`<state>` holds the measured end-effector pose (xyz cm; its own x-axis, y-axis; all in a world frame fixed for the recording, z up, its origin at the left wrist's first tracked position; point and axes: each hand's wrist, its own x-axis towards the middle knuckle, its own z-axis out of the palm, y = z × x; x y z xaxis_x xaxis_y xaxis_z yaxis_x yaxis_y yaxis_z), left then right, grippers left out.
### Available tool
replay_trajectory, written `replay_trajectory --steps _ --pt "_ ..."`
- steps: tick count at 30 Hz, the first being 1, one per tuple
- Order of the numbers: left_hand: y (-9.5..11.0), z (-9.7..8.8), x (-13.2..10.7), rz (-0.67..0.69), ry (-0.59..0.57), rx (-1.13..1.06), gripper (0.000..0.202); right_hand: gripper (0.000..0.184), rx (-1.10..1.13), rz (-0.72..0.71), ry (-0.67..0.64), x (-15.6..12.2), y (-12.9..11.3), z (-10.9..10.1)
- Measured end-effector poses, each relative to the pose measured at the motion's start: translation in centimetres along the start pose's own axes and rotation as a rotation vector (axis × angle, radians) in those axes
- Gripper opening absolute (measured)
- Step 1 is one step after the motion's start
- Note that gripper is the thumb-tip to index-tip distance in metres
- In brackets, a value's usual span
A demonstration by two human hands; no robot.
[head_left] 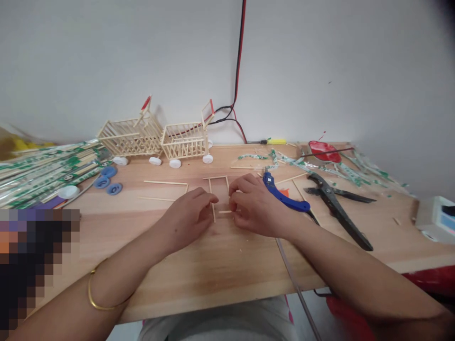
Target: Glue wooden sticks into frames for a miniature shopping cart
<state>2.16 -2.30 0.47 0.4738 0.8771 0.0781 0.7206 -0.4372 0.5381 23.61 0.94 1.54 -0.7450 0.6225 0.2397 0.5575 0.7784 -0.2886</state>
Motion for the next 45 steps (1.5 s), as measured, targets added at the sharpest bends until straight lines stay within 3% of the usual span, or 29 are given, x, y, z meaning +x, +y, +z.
replay_trajectory --steps 13,45 --pt "0.0 0.1 0.6 0.074 -0.147 0.126 0.027 0.006 0.052 0.001 -0.092 0.1 -0.5 1.4" --pt "-0.4 0.1 0.6 0.062 -0.134 0.071 0.027 0.007 0.076 0.017 -0.141 0.4 -0.8 1.7"
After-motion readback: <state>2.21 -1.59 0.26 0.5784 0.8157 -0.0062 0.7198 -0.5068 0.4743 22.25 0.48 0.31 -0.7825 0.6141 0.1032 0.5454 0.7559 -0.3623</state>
